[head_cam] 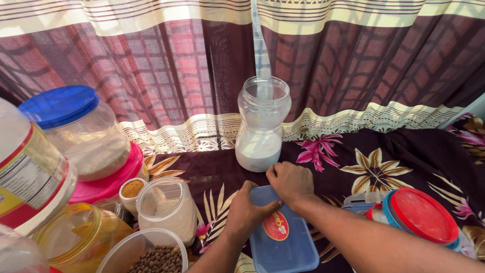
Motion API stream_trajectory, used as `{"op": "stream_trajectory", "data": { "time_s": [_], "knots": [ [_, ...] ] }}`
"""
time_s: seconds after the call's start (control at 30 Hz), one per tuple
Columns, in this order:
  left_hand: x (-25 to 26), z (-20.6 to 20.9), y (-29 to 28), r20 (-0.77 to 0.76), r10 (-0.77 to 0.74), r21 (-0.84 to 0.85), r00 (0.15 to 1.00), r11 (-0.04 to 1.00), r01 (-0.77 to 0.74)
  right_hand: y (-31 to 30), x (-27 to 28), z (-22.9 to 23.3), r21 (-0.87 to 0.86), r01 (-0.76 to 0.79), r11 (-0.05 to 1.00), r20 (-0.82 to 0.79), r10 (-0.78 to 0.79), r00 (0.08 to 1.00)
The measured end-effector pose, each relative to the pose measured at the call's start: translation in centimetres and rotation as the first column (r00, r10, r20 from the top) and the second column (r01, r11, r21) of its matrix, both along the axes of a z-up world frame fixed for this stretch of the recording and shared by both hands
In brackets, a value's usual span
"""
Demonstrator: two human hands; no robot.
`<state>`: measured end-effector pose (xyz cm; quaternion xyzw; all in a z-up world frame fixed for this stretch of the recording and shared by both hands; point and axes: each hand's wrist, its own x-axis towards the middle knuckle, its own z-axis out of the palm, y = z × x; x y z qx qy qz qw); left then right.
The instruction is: The person opens and closes several plastic containers and jars on a table. They remove lids, inspect the containers, and place lids back on or set them aside. The person handles multiple containers one at a time, including a clear jar with a red lid and a rectangular plastic container with a blue lid.
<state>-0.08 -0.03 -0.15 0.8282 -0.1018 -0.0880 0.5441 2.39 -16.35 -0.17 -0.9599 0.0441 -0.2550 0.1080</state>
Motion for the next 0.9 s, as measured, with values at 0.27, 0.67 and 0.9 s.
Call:
{"op": "stream_trajectory", "data": {
  "time_s": [0.27,0.67,0.9],
  "knots": [
    [0.1,-0.2,-0.4,-0.055,0.031,0.059,0.998,0.998,-0.028,-0.2,-0.8,1.5,0.080,0.037,0.996,-0.182,-0.022,0.983],
    [-1.0,1.0,-0.5,0.204,0.084,0.306,0.975,0.941,-0.145,-2.5,-3.6,1.9,0.557,0.125,0.821,-0.384,0.121,0.916],
    [-1.5,2.4,-0.5,0.209,0.068,0.389,0.976,0.909,-0.146,-4.0,-1.5,2.0,0.488,0.156,0.859,-0.517,0.140,0.844]
  ]
}}
